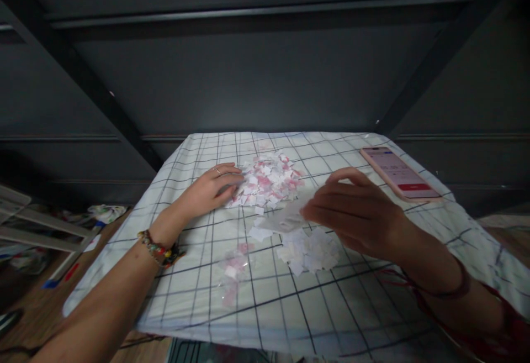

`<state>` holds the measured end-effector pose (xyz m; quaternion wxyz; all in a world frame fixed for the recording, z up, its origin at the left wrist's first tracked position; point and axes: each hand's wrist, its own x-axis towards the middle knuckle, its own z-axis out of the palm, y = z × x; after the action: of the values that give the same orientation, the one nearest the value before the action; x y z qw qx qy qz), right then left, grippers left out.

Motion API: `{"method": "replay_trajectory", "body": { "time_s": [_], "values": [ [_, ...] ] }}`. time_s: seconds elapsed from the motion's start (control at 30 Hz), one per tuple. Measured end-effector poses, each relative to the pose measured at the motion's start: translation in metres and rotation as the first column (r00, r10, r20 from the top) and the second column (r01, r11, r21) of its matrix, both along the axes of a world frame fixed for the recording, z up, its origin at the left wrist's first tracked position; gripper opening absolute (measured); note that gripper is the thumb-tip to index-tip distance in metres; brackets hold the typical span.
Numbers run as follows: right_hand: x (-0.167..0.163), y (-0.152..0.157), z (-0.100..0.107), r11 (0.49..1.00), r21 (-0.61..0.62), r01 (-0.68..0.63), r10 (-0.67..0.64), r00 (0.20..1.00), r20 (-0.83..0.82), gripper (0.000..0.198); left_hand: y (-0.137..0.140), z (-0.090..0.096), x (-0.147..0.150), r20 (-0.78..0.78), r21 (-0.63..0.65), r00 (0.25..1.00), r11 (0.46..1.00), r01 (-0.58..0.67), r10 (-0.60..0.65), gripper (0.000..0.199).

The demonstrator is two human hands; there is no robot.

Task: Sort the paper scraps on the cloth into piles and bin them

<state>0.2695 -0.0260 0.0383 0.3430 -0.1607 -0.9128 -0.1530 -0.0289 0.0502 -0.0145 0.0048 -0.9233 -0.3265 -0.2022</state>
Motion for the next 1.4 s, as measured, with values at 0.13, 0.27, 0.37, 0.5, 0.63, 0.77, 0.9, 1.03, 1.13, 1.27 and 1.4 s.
{"method": "replay_trajectory", "body": {
  "time_s": [0.13, 0.27, 0.37, 0.5, 0.63, 0.77, 0.9, 1.03, 1.13, 1.27, 1.4],
  "values": [
    [0.003, -0.002, 0.001, 0.999, -0.028, -0.029, 0.029, 1.000, 0.009, 0.024, 0.000, -0.001, -0.001, 0.001, 0.000, 1.000, 1.000, 0.008, -0.008, 0.028],
    [0.008, -0.002, 0.002, 1.000, -0.019, 0.001, -0.001, 0.999, -0.037, 0.026, 0.000, -0.002, -0.001, -0.008, 0.017, 1.000, 1.000, -0.004, 0.004, 0.026],
    [0.008, 0.000, 0.001, 0.999, 0.026, 0.044, -0.043, 0.998, -0.035, 0.027, 0.000, -0.001, -0.001, -0.015, 0.020, 1.000, 1.000, 0.014, -0.013, 0.026],
    [0.008, 0.002, -0.001, 0.999, 0.022, 0.032, -0.032, 0.999, 0.022, 0.030, 0.000, 0.000, 0.000, -0.010, 0.020, 1.000, 1.000, 0.004, -0.004, 0.026],
    [0.008, 0.003, 0.000, 0.999, 0.007, 0.049, -0.050, 0.998, 0.048, 0.030, 0.000, -0.001, -0.001, -0.007, 0.010, 1.000, 1.000, 0.006, -0.006, 0.026],
    [0.007, 0.003, 0.002, 0.998, 0.032, 0.059, -0.060, 0.997, 0.055, 0.031, 0.000, -0.001, -0.001, -0.009, 0.002, 1.000, 1.000, -0.003, 0.003, 0.026],
    [0.012, 0.004, 0.003, 0.993, 0.061, 0.103, -0.107, 0.992, 0.070, 0.029, 0.000, 0.000, 0.000, -0.010, 0.008, 1.000, 1.000, 0.001, -0.001, 0.027],
    [0.015, 0.004, 0.003, 0.988, 0.082, 0.131, -0.134, 0.990, 0.031, 0.026, -0.001, 0.000, 0.000, -0.006, 0.007, 1.000, 1.000, 0.012, -0.012, 0.027],
    [0.009, 0.002, 0.001, 0.991, 0.084, 0.104, -0.104, 0.995, -0.007, 0.024, -0.001, 0.001, 0.000, -0.004, -0.010, 1.000, 1.000, 0.005, -0.005, 0.026],
    [-0.003, -0.001, -0.002, 0.995, 0.087, 0.051, -0.053, 0.998, 0.024, 0.016, -0.002, 0.001, 0.000, 0.000, -0.025, 1.000, 1.000, 0.004, -0.004, 0.026],
    [-0.004, -0.002, -0.002, 0.999, 0.046, 0.017, -0.019, 0.999, 0.040, 0.020, -0.001, 0.000, 0.000, 0.005, -0.012, 1.000, 1.000, 0.010, -0.010, 0.026]
  ]
}}
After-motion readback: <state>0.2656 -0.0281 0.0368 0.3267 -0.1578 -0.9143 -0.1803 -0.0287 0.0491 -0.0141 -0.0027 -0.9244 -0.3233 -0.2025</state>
